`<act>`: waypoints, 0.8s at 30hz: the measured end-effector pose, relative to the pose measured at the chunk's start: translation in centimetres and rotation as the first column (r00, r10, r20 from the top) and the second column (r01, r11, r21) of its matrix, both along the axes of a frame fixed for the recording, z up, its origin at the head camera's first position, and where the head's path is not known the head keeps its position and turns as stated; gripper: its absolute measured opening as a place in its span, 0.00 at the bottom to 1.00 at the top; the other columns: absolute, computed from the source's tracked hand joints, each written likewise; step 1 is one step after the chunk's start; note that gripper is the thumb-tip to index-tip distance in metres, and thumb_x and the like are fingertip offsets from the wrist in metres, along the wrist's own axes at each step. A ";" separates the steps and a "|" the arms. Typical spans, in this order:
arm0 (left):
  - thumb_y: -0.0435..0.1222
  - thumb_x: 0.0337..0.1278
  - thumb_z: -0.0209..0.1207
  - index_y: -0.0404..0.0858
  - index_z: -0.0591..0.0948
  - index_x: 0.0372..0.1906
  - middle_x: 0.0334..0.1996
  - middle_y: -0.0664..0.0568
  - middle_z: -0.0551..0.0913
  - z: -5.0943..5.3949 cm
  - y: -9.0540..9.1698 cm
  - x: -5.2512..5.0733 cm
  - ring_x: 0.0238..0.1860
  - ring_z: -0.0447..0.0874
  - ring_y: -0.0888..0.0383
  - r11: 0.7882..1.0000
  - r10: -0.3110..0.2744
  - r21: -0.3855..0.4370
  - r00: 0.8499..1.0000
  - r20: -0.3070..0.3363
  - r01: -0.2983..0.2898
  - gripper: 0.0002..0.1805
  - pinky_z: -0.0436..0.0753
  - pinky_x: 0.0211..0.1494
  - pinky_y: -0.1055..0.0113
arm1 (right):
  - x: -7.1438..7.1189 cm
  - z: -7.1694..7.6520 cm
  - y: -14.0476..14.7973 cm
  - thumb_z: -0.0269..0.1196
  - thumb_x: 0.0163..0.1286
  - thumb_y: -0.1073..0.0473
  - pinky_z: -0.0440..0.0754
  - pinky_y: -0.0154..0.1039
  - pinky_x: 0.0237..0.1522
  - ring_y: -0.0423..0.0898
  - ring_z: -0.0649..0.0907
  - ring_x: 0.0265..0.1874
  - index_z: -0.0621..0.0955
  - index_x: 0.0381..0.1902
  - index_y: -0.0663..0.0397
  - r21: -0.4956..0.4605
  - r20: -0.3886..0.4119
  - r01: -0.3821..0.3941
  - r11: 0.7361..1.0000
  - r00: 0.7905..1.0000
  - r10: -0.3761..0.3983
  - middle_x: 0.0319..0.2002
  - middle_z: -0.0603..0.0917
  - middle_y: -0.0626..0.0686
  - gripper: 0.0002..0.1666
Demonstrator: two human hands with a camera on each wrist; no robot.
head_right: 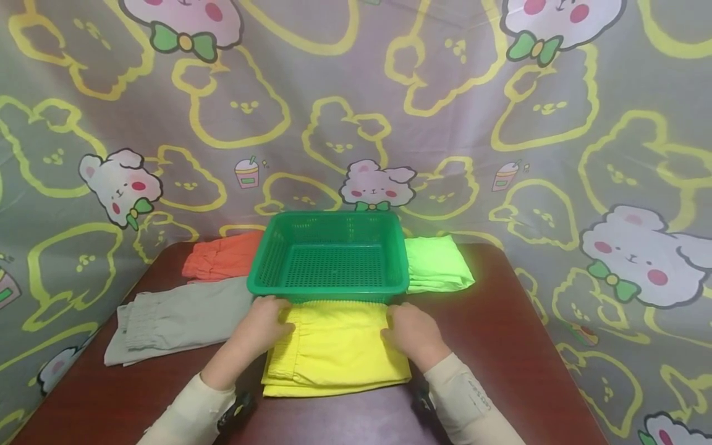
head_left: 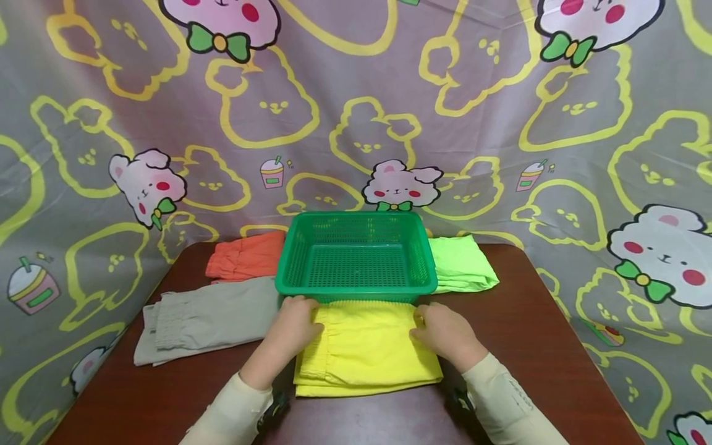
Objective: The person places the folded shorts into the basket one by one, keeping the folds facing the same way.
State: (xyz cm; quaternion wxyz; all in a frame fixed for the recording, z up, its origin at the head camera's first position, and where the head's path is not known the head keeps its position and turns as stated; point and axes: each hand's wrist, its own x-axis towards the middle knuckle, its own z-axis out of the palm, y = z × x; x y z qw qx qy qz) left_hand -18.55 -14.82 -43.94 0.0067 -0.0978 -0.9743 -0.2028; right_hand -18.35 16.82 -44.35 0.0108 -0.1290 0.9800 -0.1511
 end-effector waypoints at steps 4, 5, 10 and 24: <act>0.38 0.55 0.73 0.32 0.84 0.56 0.52 0.38 0.83 0.5 -0.3 0.2 0.56 0.81 0.40 0.997 0.076 0.015 0.994 0.081 -0.077 0.25 0.81 0.57 0.45 | -0.1 0.2 0.3 0.73 0.61 0.51 0.71 0.43 0.27 0.46 0.73 0.26 0.79 0.29 0.51 -0.012 0.068 0.041 0.999 0.997 -0.040 0.24 0.75 0.48 0.15; 0.39 0.55 0.73 0.32 0.83 0.58 0.54 0.38 0.82 0.6 -0.4 0.1 0.57 0.80 0.41 0.995 0.090 0.026 0.991 0.101 -0.093 0.27 0.81 0.57 0.45 | -0.1 0.3 0.3 0.73 0.61 0.51 0.69 0.42 0.27 0.46 0.72 0.25 0.77 0.28 0.51 -0.012 0.084 0.047 0.999 0.995 -0.046 0.23 0.74 0.48 0.16; 0.46 0.55 0.74 0.29 0.76 0.66 0.62 0.35 0.79 0.6 -1.3 -0.1 0.61 0.79 0.38 0.987 0.131 0.066 0.974 0.186 -0.146 0.38 0.81 0.58 0.44 | 0.0 0.5 0.3 0.73 0.61 0.49 0.67 0.42 0.27 0.47 0.72 0.24 0.77 0.29 0.51 -0.012 0.135 0.068 0.998 0.989 -0.066 0.23 0.74 0.48 0.16; 0.52 0.51 0.76 0.28 0.68 0.69 0.56 0.40 0.80 -0.2 -3.0 -0.8 0.44 0.83 0.49 0.942 0.013 0.288 0.879 0.476 -0.170 0.48 0.85 0.34 0.53 | -0.3 0.0 0.5 0.70 0.65 0.41 0.72 0.43 0.31 0.47 0.75 0.25 0.80 0.32 0.57 -0.094 0.227 0.092 0.991 0.972 -0.069 0.23 0.76 0.49 0.24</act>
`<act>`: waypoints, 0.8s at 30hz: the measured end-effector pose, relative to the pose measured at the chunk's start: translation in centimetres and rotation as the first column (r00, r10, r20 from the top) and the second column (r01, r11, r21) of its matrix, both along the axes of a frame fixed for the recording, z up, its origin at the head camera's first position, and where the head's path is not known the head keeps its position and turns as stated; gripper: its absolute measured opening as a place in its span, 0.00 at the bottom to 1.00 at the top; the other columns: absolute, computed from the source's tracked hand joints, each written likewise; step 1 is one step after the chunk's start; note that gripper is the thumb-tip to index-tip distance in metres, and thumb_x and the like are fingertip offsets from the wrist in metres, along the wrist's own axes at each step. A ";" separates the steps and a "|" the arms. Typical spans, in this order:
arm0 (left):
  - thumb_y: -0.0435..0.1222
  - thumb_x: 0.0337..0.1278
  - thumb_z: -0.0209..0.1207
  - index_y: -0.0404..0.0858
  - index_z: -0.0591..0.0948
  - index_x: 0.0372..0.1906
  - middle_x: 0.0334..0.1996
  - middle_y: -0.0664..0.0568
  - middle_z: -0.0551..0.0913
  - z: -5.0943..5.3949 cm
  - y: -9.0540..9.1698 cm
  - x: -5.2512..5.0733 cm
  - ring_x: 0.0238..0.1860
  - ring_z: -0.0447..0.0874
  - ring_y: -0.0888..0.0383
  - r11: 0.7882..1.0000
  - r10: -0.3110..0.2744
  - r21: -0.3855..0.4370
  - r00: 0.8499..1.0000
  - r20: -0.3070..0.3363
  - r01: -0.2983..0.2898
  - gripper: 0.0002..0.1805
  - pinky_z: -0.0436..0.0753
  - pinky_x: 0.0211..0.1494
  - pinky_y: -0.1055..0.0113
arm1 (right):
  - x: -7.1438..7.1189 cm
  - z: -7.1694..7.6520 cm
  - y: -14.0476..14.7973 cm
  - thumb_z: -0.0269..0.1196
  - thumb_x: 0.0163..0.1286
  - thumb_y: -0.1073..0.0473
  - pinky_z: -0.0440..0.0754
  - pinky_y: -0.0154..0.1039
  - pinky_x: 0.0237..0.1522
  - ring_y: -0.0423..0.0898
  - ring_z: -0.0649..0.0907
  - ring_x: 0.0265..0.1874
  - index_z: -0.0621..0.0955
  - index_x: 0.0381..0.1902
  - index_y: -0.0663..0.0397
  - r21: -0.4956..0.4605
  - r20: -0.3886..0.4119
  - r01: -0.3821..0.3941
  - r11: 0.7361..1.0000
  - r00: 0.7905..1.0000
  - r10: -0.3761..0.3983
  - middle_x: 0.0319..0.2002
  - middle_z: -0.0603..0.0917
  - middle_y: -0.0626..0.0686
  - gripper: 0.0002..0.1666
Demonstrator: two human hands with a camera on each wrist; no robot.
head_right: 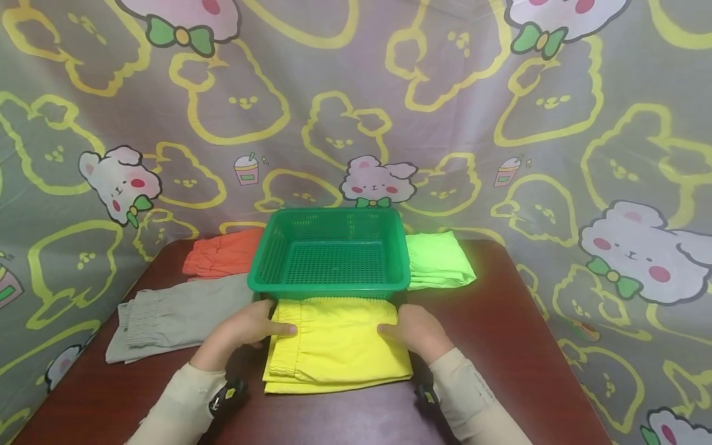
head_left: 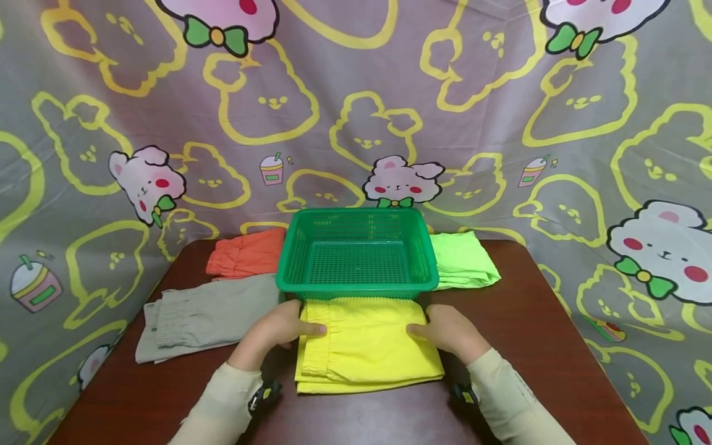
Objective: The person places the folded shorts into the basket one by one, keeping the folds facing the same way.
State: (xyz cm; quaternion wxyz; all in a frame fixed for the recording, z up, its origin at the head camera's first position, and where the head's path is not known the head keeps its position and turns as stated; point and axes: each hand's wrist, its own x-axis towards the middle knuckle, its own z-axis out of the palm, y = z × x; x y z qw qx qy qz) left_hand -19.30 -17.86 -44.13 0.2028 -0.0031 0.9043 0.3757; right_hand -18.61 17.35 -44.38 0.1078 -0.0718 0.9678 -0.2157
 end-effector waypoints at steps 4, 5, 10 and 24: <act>0.48 0.52 0.76 0.28 0.68 0.70 0.59 0.40 0.79 -0.6 0.0 -0.4 0.51 0.82 0.48 0.994 0.046 0.097 0.998 0.047 -0.051 0.47 0.87 0.37 0.50 | -0.1 0.0 0.0 0.70 0.66 0.40 0.69 0.41 0.29 0.46 0.73 0.24 0.79 0.30 0.56 -0.041 0.025 0.013 0.999 1.000 -0.012 0.22 0.71 0.48 0.25; 0.48 0.51 0.76 0.27 0.67 0.71 0.60 0.40 0.78 -0.8 0.0 -0.5 0.51 0.82 0.48 0.992 0.057 0.111 0.997 0.051 -0.062 0.48 0.87 0.37 0.50 | -0.2 0.0 0.0 0.70 0.66 0.40 0.68 0.41 0.29 0.46 0.72 0.24 0.78 0.29 0.56 -0.048 0.032 0.018 0.999 0.999 -0.016 0.22 0.69 0.47 0.25; 0.47 0.53 0.76 0.25 0.62 0.74 0.66 0.36 0.73 -1.2 -0.4 -1.0 0.48 0.81 0.50 0.985 0.077 0.153 0.995 0.059 -0.085 0.52 0.85 0.36 0.55 | -0.5 -0.3 0.0 0.70 0.66 0.41 0.66 0.40 0.28 0.45 0.69 0.23 0.76 0.26 0.55 -0.078 0.052 0.038 0.996 0.998 -0.034 0.22 0.65 0.46 0.25; 0.43 0.54 0.75 0.25 0.59 0.76 0.69 0.34 0.68 -1.5 -1.0 -1.7 0.42 0.79 0.47 0.978 0.050 0.200 0.995 0.087 -0.067 0.53 0.81 0.43 0.55 | -1.4 -1.5 0.6 0.73 0.62 0.43 0.69 0.40 0.30 0.46 0.72 0.26 0.78 0.29 0.58 -0.169 0.070 0.043 0.985 0.997 -0.031 0.25 0.72 0.48 0.25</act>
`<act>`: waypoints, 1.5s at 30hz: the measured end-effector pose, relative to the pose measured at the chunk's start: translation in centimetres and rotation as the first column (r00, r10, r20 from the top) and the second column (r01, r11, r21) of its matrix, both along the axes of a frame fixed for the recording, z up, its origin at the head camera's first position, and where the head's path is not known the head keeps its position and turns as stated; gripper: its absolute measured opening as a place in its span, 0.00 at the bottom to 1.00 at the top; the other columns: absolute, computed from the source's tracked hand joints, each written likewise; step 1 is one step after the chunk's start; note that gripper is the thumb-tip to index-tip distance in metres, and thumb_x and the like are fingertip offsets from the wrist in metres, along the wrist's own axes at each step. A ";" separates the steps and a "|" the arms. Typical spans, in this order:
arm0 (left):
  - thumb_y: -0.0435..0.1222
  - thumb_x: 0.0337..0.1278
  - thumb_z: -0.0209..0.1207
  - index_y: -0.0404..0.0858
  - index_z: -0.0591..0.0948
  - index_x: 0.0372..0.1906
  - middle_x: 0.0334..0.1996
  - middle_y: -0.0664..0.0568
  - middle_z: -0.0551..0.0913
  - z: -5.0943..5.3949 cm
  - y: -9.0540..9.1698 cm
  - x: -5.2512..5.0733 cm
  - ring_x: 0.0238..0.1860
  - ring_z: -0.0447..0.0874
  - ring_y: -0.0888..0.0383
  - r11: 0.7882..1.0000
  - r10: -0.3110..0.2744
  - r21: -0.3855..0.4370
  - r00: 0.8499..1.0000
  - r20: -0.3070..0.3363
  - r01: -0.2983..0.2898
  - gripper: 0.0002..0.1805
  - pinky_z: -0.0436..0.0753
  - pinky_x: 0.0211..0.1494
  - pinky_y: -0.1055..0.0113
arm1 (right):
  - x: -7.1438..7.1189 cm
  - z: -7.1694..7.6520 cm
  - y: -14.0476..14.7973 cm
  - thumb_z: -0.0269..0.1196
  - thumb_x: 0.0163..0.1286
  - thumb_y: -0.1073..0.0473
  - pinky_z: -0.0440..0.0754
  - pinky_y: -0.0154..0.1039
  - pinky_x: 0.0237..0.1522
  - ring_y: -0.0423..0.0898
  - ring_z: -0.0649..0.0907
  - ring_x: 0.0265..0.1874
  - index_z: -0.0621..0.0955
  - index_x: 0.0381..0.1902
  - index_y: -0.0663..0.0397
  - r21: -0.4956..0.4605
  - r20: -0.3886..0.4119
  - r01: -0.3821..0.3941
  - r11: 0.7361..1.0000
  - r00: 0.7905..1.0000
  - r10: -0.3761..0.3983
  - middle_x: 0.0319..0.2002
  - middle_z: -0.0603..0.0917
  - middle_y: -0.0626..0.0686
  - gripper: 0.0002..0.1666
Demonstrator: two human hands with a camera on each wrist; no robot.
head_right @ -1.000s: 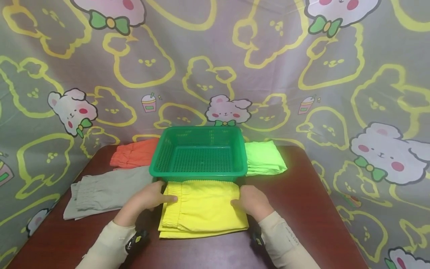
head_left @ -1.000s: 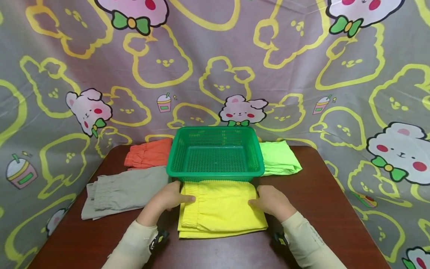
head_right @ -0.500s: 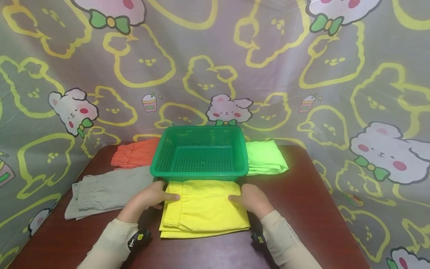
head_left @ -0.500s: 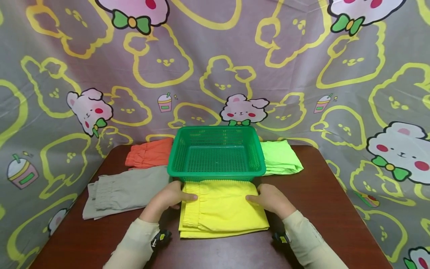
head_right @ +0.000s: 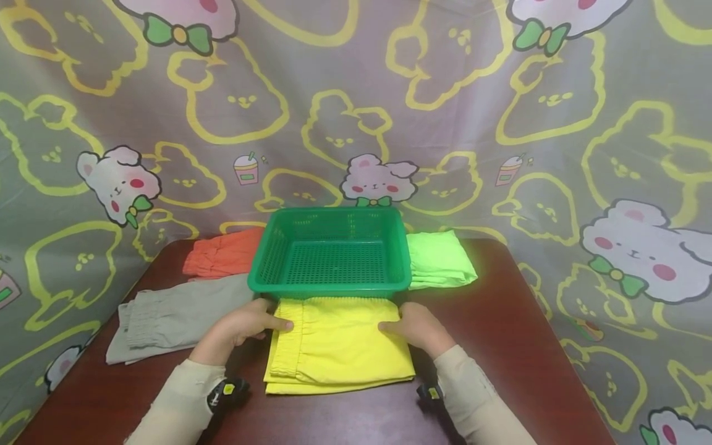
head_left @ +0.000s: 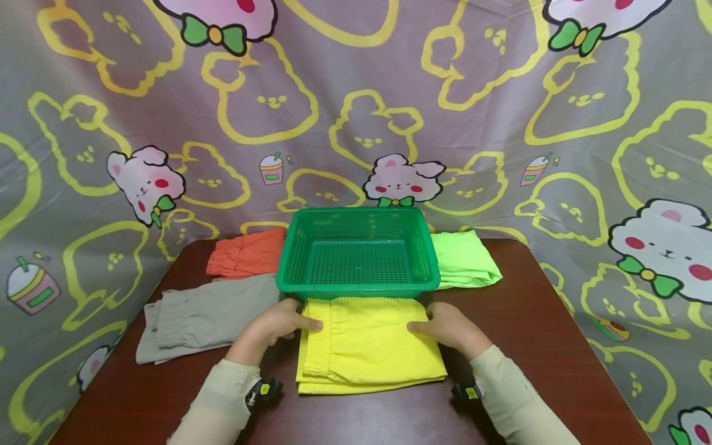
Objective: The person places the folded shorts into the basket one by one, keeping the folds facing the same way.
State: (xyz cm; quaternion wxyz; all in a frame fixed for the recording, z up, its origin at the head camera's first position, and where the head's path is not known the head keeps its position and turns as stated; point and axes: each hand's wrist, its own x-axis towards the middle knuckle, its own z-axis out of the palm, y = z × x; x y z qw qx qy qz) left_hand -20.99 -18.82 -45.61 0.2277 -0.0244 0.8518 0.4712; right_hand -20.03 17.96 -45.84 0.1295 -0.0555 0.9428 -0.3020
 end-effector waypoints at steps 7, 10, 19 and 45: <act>0.43 0.54 0.75 0.25 0.56 0.77 0.74 0.31 0.63 0.1 0.1 0.0 0.66 0.73 0.33 1.000 -0.024 -0.015 0.999 -0.026 0.024 0.55 0.78 0.61 0.38 | -0.2 0.2 0.2 0.74 0.62 0.45 0.74 0.41 0.31 0.48 0.76 0.29 0.80 0.40 0.63 -0.064 0.032 -0.008 0.998 0.999 0.010 0.32 0.79 0.52 0.26; 0.42 0.54 0.75 0.26 0.55 0.77 0.74 0.32 0.64 0.1 0.2 0.0 0.67 0.72 0.36 1.000 -0.019 0.017 0.999 -0.028 0.019 0.55 0.80 0.59 0.41 | -0.2 0.0 0.3 0.74 0.62 0.46 0.77 0.42 0.28 0.48 0.77 0.27 0.79 0.41 0.63 -0.121 0.076 0.004 0.993 0.997 0.005 0.31 0.78 0.53 0.26; 0.35 0.52 0.76 0.23 0.58 0.72 0.63 0.32 0.71 -0.5 -0.3 0.0 0.56 0.82 0.45 0.984 0.032 0.176 0.999 0.040 -0.039 0.49 0.85 0.54 0.45 | -0.2 -0.3 0.5 0.73 0.64 0.51 0.86 0.49 0.25 0.51 0.84 0.20 0.77 0.43 0.64 -0.275 0.224 0.071 0.959 0.975 -0.008 0.33 0.82 0.58 0.24; 0.35 0.59 0.72 0.34 0.43 0.81 0.71 0.34 0.66 0.7 -1.2 0.1 0.59 0.80 0.42 0.962 -0.104 0.266 0.986 0.128 0.067 0.58 0.87 0.47 0.45 | -0.2 0.2 0.9 0.71 0.68 0.57 0.87 0.49 0.25 0.53 0.86 0.23 0.76 0.40 0.63 -0.355 0.319 0.084 0.931 0.947 0.036 0.33 0.82 0.59 0.17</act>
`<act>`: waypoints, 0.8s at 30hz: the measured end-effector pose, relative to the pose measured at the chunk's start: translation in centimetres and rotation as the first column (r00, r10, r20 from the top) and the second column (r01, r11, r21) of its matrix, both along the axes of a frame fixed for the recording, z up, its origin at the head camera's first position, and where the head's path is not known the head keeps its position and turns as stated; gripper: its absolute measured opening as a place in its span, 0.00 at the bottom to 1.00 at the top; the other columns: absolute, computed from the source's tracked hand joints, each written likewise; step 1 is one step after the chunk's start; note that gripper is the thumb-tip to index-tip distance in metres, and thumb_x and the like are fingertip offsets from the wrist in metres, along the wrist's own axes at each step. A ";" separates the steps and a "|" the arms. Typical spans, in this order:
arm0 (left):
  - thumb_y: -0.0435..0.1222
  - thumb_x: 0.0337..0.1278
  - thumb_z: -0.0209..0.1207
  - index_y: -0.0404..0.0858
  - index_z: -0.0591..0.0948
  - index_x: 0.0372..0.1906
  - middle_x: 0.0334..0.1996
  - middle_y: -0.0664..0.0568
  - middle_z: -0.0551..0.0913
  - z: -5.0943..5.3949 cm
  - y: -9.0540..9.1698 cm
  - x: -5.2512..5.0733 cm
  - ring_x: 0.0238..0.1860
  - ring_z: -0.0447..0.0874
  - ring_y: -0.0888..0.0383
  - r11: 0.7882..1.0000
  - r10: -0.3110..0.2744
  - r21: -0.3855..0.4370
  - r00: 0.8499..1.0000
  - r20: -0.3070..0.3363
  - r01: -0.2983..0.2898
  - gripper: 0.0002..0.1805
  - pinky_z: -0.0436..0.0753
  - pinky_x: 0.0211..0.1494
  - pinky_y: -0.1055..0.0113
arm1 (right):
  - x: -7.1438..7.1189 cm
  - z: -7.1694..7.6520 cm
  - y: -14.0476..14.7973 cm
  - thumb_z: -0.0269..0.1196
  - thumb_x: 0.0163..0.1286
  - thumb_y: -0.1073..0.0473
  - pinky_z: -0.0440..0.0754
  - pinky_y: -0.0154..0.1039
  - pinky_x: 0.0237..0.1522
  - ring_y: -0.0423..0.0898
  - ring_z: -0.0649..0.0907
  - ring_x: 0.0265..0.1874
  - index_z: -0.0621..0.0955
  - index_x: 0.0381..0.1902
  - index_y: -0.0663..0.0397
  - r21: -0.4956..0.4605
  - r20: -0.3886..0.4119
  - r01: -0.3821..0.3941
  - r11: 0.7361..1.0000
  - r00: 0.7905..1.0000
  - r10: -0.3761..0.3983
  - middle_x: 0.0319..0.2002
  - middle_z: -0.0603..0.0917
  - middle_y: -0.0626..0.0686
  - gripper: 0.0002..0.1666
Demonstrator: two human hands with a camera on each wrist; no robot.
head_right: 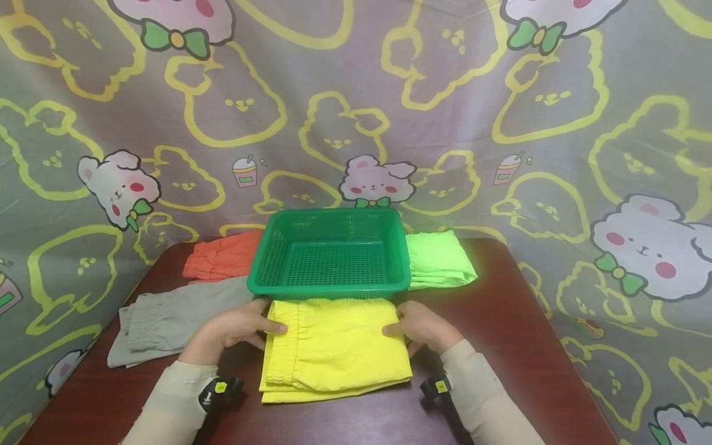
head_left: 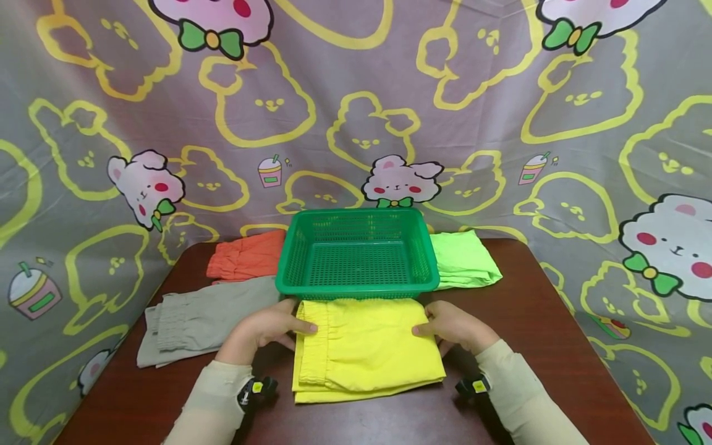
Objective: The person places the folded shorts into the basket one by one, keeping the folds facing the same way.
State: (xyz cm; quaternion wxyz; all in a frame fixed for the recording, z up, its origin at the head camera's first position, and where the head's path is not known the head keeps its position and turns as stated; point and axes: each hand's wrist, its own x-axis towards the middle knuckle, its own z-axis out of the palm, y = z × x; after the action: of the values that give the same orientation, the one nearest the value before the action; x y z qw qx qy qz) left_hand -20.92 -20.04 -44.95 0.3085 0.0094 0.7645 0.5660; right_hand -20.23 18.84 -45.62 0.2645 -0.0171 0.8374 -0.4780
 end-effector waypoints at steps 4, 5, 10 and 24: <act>0.35 0.60 0.71 0.30 0.47 0.80 0.65 0.35 0.72 0.3 -0.1 0.1 0.53 0.84 0.45 1.000 0.001 -0.006 1.000 0.006 -0.001 0.54 0.87 0.46 0.46 | 0.1 0.3 -0.1 0.71 0.68 0.57 0.87 0.49 0.25 0.53 0.86 0.22 0.76 0.41 0.64 -0.023 0.002 -0.008 1.000 1.000 0.008 0.32 0.83 0.60 0.17; 0.35 0.60 0.71 0.30 0.47 0.79 0.64 0.35 0.73 0.4 -0.2 0.1 0.53 0.84 0.46 1.000 -0.001 -0.005 1.000 0.010 0.001 0.54 0.88 0.46 0.47 | 0.2 0.3 -0.1 0.71 0.68 0.57 0.87 0.50 0.25 0.53 0.87 0.22 0.76 0.41 0.64 -0.029 0.002 -0.011 1.000 1.000 0.011 0.32 0.83 0.60 0.17; 0.36 0.60 0.71 0.28 0.43 0.80 0.66 0.33 0.69 0.6 -0.3 0.2 0.51 0.86 0.44 1.000 -0.001 -0.007 1.000 0.017 0.002 0.57 0.88 0.45 0.47 | 0.4 0.7 0.0 0.71 0.67 0.56 0.87 0.50 0.24 0.52 0.87 0.22 0.76 0.39 0.63 -0.041 -0.011 -0.026 0.999 1.000 0.026 0.31 0.84 0.59 0.18; 0.39 0.60 0.71 0.22 0.54 0.73 0.51 0.37 0.81 2.1 -0.9 0.7 0.39 0.91 0.45 0.998 -0.062 -0.031 0.998 -0.007 0.062 0.49 0.89 0.37 0.50 | 1.1 2.4 0.2 0.73 0.66 0.55 0.86 0.50 0.22 0.52 0.85 0.18 0.72 0.35 0.62 -0.052 -0.033 -0.074 0.996 0.997 0.073 0.27 0.82 0.59 0.21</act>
State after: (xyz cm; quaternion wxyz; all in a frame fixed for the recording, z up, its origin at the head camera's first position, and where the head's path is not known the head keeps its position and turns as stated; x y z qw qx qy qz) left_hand -20.19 -20.91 -42.87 0.3229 0.0305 0.7738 0.5441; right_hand -19.09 19.01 -43.20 0.2683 -0.0623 0.8274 -0.4895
